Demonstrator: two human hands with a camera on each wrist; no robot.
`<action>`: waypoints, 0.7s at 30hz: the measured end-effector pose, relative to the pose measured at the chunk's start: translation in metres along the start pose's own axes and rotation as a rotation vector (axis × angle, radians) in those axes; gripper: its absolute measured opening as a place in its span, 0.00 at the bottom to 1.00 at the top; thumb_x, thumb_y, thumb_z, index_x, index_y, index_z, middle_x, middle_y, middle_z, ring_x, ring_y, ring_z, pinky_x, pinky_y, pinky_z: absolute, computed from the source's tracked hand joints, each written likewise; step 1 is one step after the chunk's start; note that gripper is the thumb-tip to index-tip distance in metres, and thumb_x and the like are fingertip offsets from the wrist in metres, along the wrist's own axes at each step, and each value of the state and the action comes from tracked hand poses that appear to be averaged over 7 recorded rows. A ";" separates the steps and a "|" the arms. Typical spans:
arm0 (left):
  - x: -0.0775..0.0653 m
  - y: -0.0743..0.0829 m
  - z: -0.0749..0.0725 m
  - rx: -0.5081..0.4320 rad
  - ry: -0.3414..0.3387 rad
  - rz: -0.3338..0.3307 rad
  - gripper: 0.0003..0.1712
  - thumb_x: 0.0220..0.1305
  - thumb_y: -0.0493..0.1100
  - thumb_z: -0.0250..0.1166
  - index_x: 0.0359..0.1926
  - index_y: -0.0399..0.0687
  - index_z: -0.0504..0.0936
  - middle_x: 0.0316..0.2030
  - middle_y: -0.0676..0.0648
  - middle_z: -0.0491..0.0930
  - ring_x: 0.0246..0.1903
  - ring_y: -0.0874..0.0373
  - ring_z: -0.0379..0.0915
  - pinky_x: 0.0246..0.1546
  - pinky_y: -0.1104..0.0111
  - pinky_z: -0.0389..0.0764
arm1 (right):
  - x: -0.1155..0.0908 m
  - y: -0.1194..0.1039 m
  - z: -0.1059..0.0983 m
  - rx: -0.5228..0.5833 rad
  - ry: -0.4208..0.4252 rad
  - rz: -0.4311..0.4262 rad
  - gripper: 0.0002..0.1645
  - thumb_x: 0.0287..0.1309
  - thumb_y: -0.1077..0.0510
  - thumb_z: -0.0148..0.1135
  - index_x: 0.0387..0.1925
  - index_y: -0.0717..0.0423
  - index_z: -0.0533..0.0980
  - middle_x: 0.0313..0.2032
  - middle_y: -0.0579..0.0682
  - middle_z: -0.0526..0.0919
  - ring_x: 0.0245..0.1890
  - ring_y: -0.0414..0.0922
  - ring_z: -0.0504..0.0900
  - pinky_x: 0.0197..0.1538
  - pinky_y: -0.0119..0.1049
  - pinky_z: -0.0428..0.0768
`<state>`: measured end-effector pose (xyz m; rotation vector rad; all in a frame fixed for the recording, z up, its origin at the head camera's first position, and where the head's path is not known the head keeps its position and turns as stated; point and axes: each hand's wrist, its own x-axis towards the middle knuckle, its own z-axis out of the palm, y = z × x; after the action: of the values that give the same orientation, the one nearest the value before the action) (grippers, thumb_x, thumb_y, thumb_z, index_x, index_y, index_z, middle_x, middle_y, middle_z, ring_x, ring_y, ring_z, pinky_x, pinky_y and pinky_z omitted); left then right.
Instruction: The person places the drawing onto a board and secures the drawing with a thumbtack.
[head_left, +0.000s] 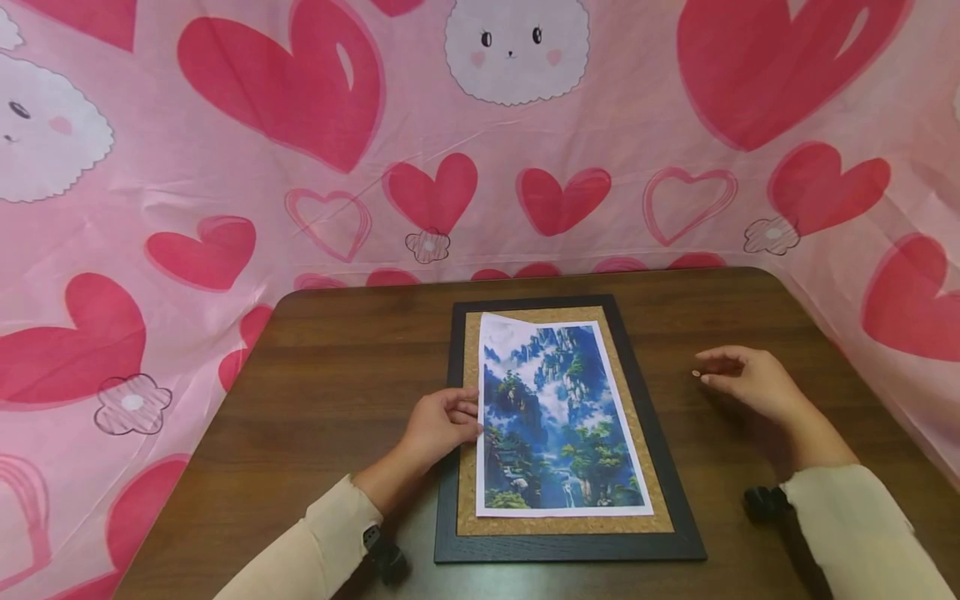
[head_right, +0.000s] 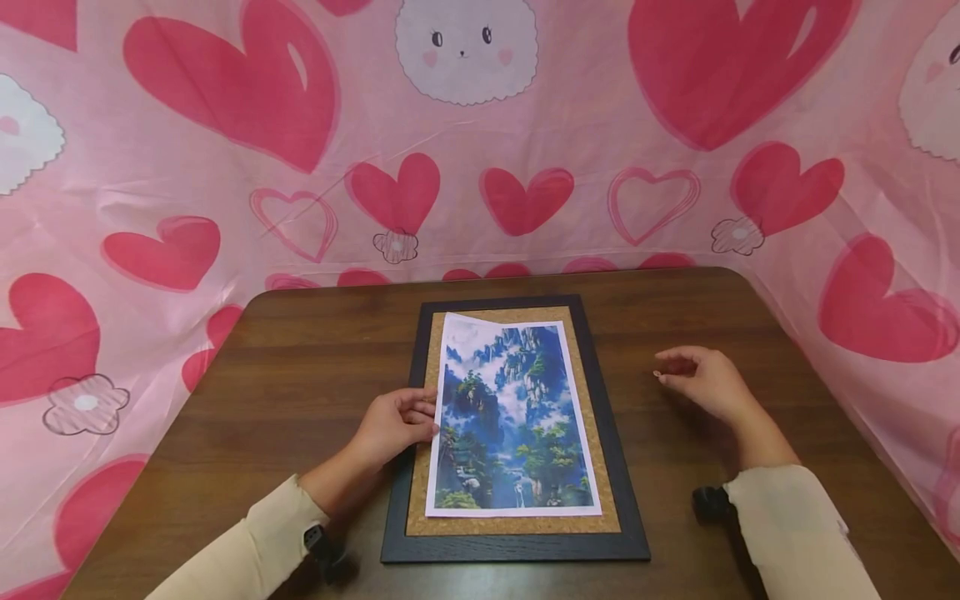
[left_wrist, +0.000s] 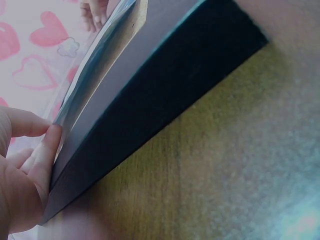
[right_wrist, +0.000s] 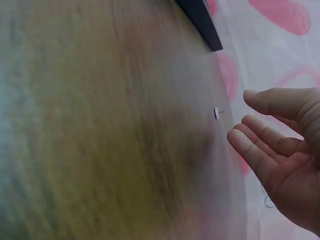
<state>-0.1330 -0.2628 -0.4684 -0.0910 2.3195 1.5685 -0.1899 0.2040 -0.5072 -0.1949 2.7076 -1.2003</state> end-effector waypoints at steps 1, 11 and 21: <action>0.000 0.000 0.000 -0.003 0.000 -0.001 0.29 0.51 0.29 0.72 0.57 0.33 0.78 0.37 0.42 0.84 0.34 0.53 0.83 0.35 0.64 0.85 | 0.001 0.002 0.000 -0.006 -0.010 0.005 0.20 0.55 0.62 0.70 0.49 0.65 0.80 0.42 0.63 0.85 0.38 0.43 0.82 0.36 0.18 0.75; -0.007 0.012 0.000 -0.016 -0.005 -0.011 0.29 0.53 0.27 0.70 0.58 0.31 0.77 0.39 0.38 0.83 0.35 0.50 0.83 0.35 0.64 0.85 | 0.012 0.007 0.007 -0.057 -0.028 -0.030 0.18 0.51 0.62 0.73 0.43 0.68 0.82 0.37 0.60 0.86 0.32 0.32 0.79 0.34 0.21 0.75; -0.002 0.002 0.000 -0.036 0.005 0.000 0.29 0.52 0.28 0.71 0.57 0.34 0.78 0.38 0.42 0.83 0.34 0.52 0.83 0.35 0.64 0.85 | 0.016 0.011 0.011 -0.147 0.058 -0.084 0.04 0.49 0.64 0.73 0.30 0.61 0.86 0.36 0.59 0.85 0.39 0.53 0.80 0.38 0.25 0.72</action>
<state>-0.1316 -0.2622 -0.4663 -0.1039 2.2953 1.6124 -0.2039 0.2007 -0.5240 -0.3002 2.8661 -1.0434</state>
